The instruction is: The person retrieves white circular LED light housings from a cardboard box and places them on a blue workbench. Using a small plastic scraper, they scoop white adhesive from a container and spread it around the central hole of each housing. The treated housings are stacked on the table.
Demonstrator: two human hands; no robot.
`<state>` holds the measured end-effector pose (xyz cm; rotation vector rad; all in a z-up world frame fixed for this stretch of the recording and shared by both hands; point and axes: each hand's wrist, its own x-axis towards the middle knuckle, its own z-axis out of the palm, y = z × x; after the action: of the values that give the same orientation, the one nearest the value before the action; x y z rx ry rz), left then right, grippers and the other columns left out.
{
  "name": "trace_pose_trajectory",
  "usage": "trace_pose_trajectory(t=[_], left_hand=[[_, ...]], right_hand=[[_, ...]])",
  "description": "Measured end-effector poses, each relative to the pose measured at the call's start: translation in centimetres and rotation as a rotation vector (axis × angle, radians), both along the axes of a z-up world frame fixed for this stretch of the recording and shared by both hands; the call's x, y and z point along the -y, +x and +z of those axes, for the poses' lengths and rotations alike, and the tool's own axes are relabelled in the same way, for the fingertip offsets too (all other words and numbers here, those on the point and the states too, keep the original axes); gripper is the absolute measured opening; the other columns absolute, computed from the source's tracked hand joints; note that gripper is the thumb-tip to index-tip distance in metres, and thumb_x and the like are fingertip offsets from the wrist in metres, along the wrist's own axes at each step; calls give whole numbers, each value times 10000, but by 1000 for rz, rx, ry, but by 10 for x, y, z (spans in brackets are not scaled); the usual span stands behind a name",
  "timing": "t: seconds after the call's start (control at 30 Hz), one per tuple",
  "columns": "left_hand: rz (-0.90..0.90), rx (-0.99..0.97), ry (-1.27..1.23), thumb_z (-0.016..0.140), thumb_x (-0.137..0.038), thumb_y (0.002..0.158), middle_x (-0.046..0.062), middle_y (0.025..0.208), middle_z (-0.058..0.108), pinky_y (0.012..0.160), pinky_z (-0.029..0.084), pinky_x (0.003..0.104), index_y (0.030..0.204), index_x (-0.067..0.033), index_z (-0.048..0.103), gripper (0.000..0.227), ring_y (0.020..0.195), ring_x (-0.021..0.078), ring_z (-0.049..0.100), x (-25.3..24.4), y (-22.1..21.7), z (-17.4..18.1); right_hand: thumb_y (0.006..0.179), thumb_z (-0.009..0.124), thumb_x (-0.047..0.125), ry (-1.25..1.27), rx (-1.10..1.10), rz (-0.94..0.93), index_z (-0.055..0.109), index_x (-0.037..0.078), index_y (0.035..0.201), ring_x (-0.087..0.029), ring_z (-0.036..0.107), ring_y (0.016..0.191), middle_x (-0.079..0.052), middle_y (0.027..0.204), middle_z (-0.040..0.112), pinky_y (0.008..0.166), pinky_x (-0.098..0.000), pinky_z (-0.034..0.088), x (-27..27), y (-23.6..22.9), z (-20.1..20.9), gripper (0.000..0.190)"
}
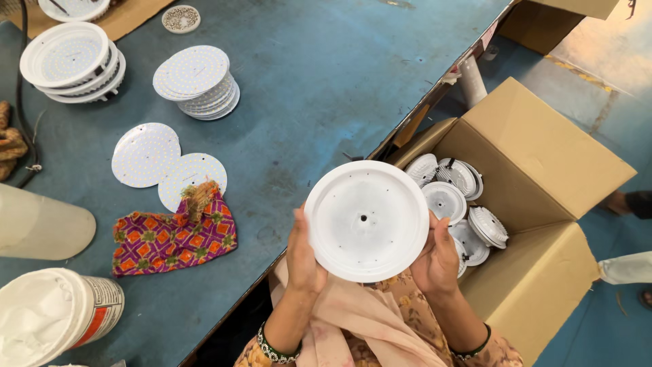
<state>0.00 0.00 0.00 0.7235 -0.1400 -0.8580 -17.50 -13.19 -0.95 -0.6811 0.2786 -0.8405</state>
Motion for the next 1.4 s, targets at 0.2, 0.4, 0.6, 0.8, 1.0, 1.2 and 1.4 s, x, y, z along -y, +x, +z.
trace_pose_trajectory(t=[0.2, 0.4, 0.6, 0.8, 1.0, 1.2, 1.4], left_hand=[[15, 351, 136, 491, -409, 1059, 168, 1385, 648, 1101, 474, 362, 1435, 34, 548, 584, 1269, 237, 620, -21, -11, 22], [52, 527, 223, 484, -395, 1070, 168, 1403, 639, 1104, 458, 339, 1446, 23, 552, 566, 1276, 228, 609, -33, -26, 20], [127, 327, 143, 407, -409, 1087, 164, 1396, 641, 1120, 459, 351, 1408, 50, 569, 583, 1281, 237, 613, -37, -24, 27], [-64, -274, -178, 311, -408, 1077, 167, 1393, 640, 1148, 445, 396, 1414, 38, 570, 616, 1283, 259, 602, -44, -10, 29], [-76, -372, -155, 358, -547, 1032, 183, 1308, 674, 1105, 466, 415, 1372, 35, 594, 715, 1201, 284, 641, -41, 0, 22], [-14, -417, -62, 387, -555, 1029, 166, 1311, 667, 1101, 469, 424, 1400, 6, 570, 697, 1199, 279, 639, -36, 7, 5], [-35, -158, 96, 468, -375, 1025, 126, 1436, 589, 1128, 440, 376, 1483, -29, 488, 575, 1294, 210, 578, -28, 2, -2]], right_hand=[[1028, 595, 260, -204, -375, -66, 624, -64, 1332, -162, 703, 999, -145, 1173, 727, 881, -307, 574, 6, 4, 22, 446], [1056, 702, 256, -359, -565, -133, 735, -103, 1119, -97, 618, 752, -85, 914, 709, 666, -241, 509, 15, 0, 5, 366], [1031, 619, 215, -242, -390, 31, 639, -91, 1322, -180, 711, 936, -166, 1128, 732, 817, -304, 590, 11, -5, 3, 422], [1081, 482, 194, 12, -162, 212, 510, -100, 1452, -284, 634, 1239, -199, 1367, 644, 1094, -428, 479, 6, -14, 0, 475], [1111, 475, 260, 197, -196, 210, 562, -44, 1374, -294, 611, 1274, -163, 1373, 640, 1124, -465, 457, 13, -5, -9, 411], [1108, 480, 272, 306, -234, 247, 584, -48, 1368, -281, 625, 1261, -161, 1356, 658, 1132, -457, 455, 22, 6, -19, 425], [1128, 516, 226, 137, -281, 124, 572, -61, 1379, -254, 648, 1205, -163, 1327, 660, 1076, -408, 512, 20, 15, -15, 386]])
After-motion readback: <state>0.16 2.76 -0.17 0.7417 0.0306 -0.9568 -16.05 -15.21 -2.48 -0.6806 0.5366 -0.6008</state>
